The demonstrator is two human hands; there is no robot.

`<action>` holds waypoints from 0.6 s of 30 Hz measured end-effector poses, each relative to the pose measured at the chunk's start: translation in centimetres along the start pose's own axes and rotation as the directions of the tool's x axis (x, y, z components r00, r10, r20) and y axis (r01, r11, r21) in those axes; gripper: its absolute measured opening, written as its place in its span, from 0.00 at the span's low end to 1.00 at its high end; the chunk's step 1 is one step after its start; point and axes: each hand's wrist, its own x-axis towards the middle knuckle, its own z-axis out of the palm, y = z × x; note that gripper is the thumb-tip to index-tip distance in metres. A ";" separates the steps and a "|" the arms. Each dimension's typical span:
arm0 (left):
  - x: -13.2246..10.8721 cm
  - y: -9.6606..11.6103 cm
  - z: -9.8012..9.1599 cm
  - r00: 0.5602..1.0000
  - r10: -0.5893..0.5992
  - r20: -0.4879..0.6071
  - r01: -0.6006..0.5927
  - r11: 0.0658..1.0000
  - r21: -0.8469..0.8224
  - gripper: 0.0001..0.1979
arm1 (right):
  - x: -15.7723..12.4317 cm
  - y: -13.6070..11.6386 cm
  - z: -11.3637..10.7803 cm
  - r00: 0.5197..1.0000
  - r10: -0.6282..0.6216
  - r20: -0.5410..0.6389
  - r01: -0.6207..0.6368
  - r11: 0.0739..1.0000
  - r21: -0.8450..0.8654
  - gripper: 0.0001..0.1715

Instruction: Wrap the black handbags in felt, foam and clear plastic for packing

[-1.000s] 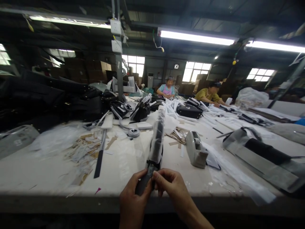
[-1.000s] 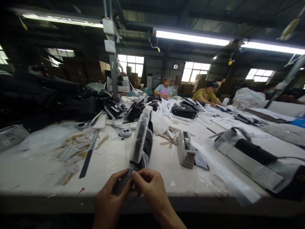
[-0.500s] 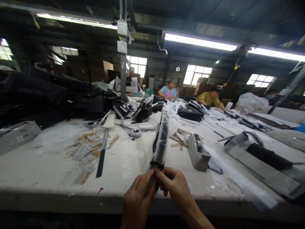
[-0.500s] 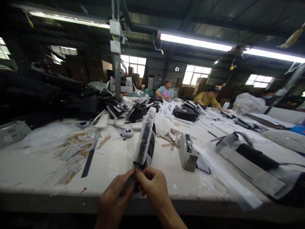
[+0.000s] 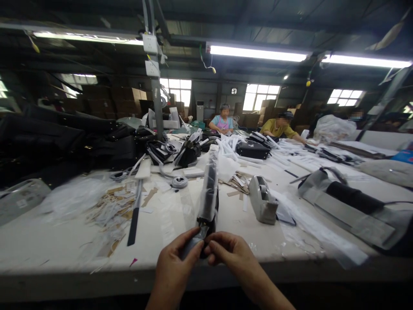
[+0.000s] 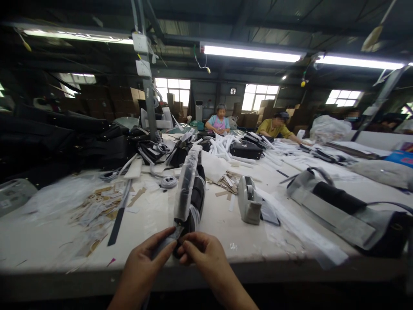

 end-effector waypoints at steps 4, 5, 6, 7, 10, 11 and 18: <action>-0.3 0.6 0.0 0.989 -0.137 0.050 0.144 0.972 -0.186 0.25 | 0.0 1.1 1.3 0.994 -0.019 -0.109 0.018 1.000 -0.011 0.28; -0.5 0.9 0.0 0.979 -0.192 0.071 0.204 0.951 -0.232 0.28 | 0.0 1.4 1.7 0.992 -0.019 -0.126 0.020 1.000 0.007 0.29; -0.7 1.1 0.1 0.966 -0.242 0.093 0.258 0.926 -0.275 0.30 | 0.0 1.6 2.0 0.990 -0.019 -0.136 0.023 0.999 0.030 0.29; -0.9 1.4 0.2 0.954 -0.279 0.108 0.299 0.902 -0.313 0.31 | 0.1 1.8 2.3 0.990 -0.016 -0.143 0.025 0.998 0.058 0.30; -1.4 2.0 0.5 0.943 -0.320 0.091 0.330 0.864 -0.380 0.35 | 0.3 2.3 3.1 0.990 0.015 -0.144 0.008 0.988 0.156 0.32; -1.4 2.2 0.6 0.941 -0.327 0.083 0.334 0.862 -0.382 0.37 | 0.4 2.5 3.4 0.989 0.022 -0.149 0.006 0.983 0.184 0.32; -1.5 2.8 0.6 0.942 -0.333 0.033 0.327 0.895 -0.302 0.40 | 1.7 2.8 5.2 0.980 -0.016 -0.199 0.060 0.974 0.220 0.30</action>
